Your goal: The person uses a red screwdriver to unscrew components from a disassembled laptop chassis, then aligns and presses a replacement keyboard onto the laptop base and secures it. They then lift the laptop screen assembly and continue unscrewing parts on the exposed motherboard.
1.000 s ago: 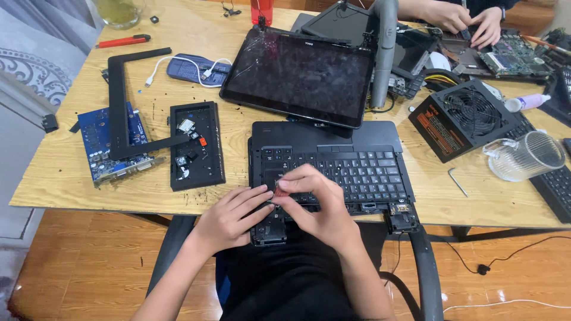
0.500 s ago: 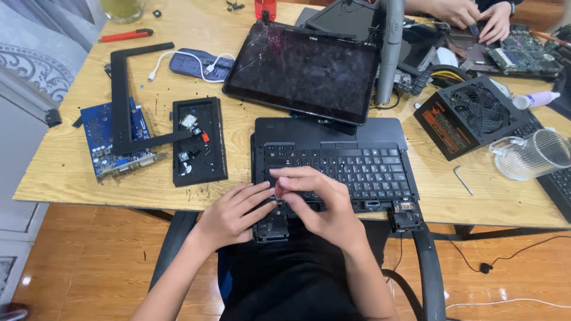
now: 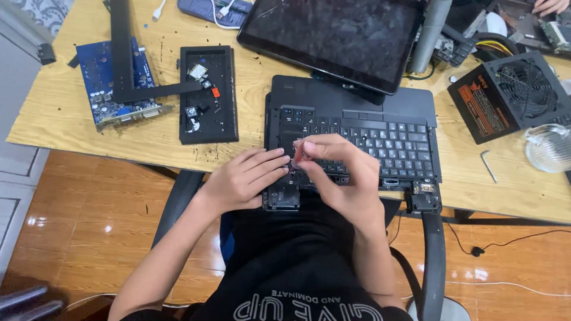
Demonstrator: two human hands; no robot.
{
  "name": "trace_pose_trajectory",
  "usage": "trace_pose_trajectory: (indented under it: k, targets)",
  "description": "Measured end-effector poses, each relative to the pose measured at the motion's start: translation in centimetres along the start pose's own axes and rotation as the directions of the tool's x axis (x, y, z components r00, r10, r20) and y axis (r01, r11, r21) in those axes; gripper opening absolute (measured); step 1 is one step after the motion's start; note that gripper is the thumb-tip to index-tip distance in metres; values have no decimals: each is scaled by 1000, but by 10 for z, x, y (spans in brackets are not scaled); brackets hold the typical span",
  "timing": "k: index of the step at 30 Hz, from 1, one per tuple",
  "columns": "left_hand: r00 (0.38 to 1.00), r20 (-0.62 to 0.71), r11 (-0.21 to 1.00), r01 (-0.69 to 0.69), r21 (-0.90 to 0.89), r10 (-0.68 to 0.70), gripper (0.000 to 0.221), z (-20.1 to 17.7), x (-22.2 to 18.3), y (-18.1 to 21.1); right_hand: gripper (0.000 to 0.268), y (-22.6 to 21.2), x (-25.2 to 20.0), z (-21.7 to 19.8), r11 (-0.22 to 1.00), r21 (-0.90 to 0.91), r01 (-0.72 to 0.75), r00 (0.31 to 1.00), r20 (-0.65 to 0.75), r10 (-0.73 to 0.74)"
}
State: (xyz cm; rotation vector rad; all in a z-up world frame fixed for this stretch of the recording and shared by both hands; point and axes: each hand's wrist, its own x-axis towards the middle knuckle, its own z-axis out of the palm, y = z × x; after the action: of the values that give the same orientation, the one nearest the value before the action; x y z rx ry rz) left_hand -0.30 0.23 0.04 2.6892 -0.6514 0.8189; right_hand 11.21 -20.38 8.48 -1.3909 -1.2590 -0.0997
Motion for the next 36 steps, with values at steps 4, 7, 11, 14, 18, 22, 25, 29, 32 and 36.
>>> trace_pose_trajectory:
  k: [4, 7, 11, 14, 18, 22, 25, 29, 32, 36]
  targets:
    - [1000, 13, 1000, -4, -31, 4, 63, -2, 2, 0, 30, 3, 0, -2, 1000, -23, -15, 999, -30, 14]
    - [1000, 12, 999, 5, -42, -5, 62, -1, 1, 1, 30, 4, 0, -3, 999, -38, -25, 999, -34, 24]
    - [1000, 15, 999, -6, -35, 6, 63, -1, 2, 1, 31, 5, 1, -3, 999, -53, 3, 1000, -25, -4]
    - [1000, 5, 999, -15, -28, 15, 62, -2, 3, 0, 32, 5, 1, -2, 999, -44, 8, 1000, -26, -10]
    - [999, -20, 1000, -29, -11, 29, 58, -4, 4, 1, 31, 8, 0, -3, 999, -20, -34, 998, -52, 33]
    - [999, -34, 1000, -26, 15, 26, 56, -5, 6, 1, 32, 11, -1, -2, 999, -15, -29, 997, -67, 28]
    - [1000, -16, 999, -13, -42, 12, 59, -6, 6, 2, 32, 8, -1, -1, 1000, -15, -26, 997, -71, 24]
    - [1000, -20, 1000, 0, -26, 0, 57, -2, 3, 2, 35, 13, -7, -1, 998, -48, -41, 997, -71, 37]
    - [1000, -21, 999, 1, -43, -1, 57, -3, 2, 2, 43, 23, -23, 3, 996, -46, -73, 995, -79, 69]
    - [1000, -16, 999, 3, -45, -4, 53, 1, -1, 1, 60, 30, -35, 1, 996, -17, -93, 993, -73, 91]
